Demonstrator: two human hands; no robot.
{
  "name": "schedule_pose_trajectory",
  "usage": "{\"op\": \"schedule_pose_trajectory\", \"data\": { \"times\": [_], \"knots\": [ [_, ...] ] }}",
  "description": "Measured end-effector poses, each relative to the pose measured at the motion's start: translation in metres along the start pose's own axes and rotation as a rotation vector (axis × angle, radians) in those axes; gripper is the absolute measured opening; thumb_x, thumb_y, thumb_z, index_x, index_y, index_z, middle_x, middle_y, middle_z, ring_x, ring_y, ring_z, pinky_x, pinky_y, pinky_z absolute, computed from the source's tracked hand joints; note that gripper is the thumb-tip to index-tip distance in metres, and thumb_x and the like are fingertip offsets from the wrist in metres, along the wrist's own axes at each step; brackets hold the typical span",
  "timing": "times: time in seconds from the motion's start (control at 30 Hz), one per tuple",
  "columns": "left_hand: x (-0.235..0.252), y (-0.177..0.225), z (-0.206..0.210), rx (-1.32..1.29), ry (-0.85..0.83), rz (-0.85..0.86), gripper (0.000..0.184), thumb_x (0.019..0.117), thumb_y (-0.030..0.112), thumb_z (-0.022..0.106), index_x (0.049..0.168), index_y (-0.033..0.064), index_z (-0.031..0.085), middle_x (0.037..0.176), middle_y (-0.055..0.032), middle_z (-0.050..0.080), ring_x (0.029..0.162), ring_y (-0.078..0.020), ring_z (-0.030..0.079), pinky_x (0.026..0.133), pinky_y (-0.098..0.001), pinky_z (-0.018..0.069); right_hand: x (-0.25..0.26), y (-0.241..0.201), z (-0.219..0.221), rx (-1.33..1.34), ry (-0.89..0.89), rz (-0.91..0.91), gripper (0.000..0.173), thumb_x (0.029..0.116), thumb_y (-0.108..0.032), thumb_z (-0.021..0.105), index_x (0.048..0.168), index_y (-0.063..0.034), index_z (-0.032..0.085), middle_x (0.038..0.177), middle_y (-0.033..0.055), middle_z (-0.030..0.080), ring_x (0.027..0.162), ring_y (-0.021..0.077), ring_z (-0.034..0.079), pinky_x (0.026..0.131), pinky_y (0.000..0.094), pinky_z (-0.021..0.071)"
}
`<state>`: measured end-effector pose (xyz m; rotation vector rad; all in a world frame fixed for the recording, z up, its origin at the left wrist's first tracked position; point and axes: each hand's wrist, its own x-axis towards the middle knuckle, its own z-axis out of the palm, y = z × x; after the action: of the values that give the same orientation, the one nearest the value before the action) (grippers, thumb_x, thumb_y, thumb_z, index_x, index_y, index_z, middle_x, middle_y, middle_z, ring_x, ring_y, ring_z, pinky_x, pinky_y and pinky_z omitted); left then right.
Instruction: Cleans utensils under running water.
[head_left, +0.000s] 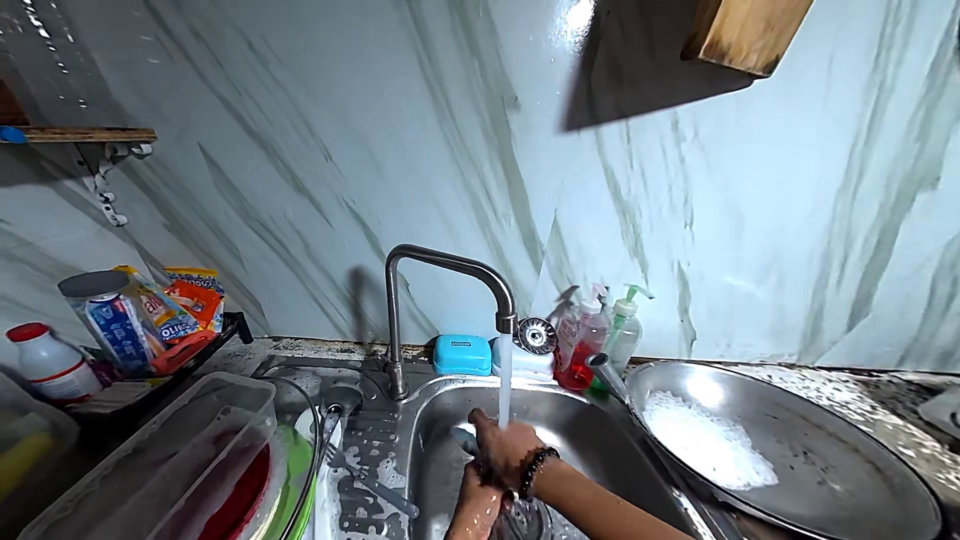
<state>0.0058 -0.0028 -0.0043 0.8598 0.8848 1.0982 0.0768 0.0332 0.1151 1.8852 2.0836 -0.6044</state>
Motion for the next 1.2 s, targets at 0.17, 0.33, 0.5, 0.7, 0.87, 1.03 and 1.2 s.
{"op": "schedule_pose_trajectory", "data": {
  "times": [0.17, 0.33, 0.5, 0.7, 0.87, 1.03, 1.2],
  "knots": [
    [0.004, 0.002, 0.000, 0.186, 0.029, 0.033, 0.008, 0.0949, -0.006, 0.053, 0.096, -0.0037, 0.060, 0.065, 0.0032, 0.057, 0.053, -0.0005, 0.050, 0.053, -0.0187, 0.0455, 0.010, 0.011, 0.002, 0.125, 0.021, 0.006, 0.047, 0.1043, -0.013, 0.053, 0.149, -0.0030, 0.044, 0.138, 0.0304, 0.057, 0.130, 0.0464, 0.056, 0.107, 0.0607, 0.0446],
    [0.006, 0.003, 0.001, 0.400, 0.076, -0.031, 0.012, 0.0963, -0.003, 0.054, 0.086, -0.0032, 0.061, 0.058, 0.0013, 0.054, 0.050, -0.0050, 0.052, 0.055, -0.0232, 0.0487, 0.006, 0.007, 0.005, 0.163, 0.093, 0.105, 0.044, 0.1115, -0.028, 0.036, 0.147, -0.0072, 0.051, 0.139, 0.0263, 0.059, 0.131, 0.0427, 0.057, 0.108, 0.0595, 0.0437],
    [0.011, -0.001, -0.002, 0.110, 0.153, -0.090, 0.006, 0.1008, -0.005, 0.050, 0.100, -0.0053, 0.056, 0.068, -0.0025, 0.056, 0.051, -0.0053, 0.051, 0.050, -0.0202, 0.0474, 0.023, 0.023, 0.027, 0.357, 0.075, -0.035, 0.048, 0.1011, -0.018, 0.061, 0.145, -0.0027, 0.051, 0.132, 0.0250, 0.063, 0.125, 0.0394, 0.060, 0.108, 0.0551, 0.0451],
    [0.005, 0.001, 0.000, -0.060, -0.036, 0.002, 0.011, 0.0928, -0.008, 0.061, 0.103, -0.0057, 0.059, 0.076, -0.0043, 0.069, 0.065, -0.0083, 0.067, 0.066, -0.0235, 0.0577, 0.025, 0.033, -0.003, 0.084, 0.033, 0.038, 0.037, 0.1072, -0.018, 0.050, 0.138, 0.0004, 0.057, 0.135, 0.0283, 0.061, 0.131, 0.0438, 0.056, 0.109, 0.0581, 0.0434],
    [0.004, 0.005, 0.002, -0.011, 0.064, -0.067, 0.004, 0.0972, -0.007, 0.055, 0.100, -0.0067, 0.057, 0.069, -0.0074, 0.068, 0.054, -0.0101, 0.064, 0.053, -0.0227, 0.0545, 0.012, 0.017, -0.003, 0.070, 0.072, 0.169, 0.051, 0.1118, -0.039, 0.036, 0.141, -0.0028, 0.055, 0.136, 0.0253, 0.062, 0.130, 0.0413, 0.058, 0.105, 0.0589, 0.0458],
    [0.000, 0.006, 0.004, 0.077, 0.146, -0.106, 0.026, 0.0965, -0.004, 0.056, 0.122, -0.0107, 0.052, 0.098, -0.0148, 0.062, 0.083, -0.0144, 0.062, 0.077, -0.0300, 0.0551, 0.022, 0.022, 0.009, 0.278, 0.073, 0.034, 0.042, 0.1024, -0.019, 0.058, 0.140, -0.0019, 0.052, 0.133, 0.0265, 0.061, 0.127, 0.0410, 0.059, 0.106, 0.0574, 0.0459],
    [-0.004, 0.006, 0.007, -0.031, 0.148, -0.018, 0.023, 0.0955, -0.007, 0.054, 0.118, -0.0085, 0.053, 0.091, -0.0080, 0.062, 0.076, -0.0074, 0.061, 0.071, -0.0240, 0.0538, 0.004, 0.001, -0.001, 0.121, 0.100, 0.052, 0.045, 0.1126, -0.029, 0.033, 0.144, -0.0036, 0.052, 0.133, 0.0280, 0.062, 0.128, 0.0454, 0.058, 0.105, 0.0619, 0.0444]
  ]
}}
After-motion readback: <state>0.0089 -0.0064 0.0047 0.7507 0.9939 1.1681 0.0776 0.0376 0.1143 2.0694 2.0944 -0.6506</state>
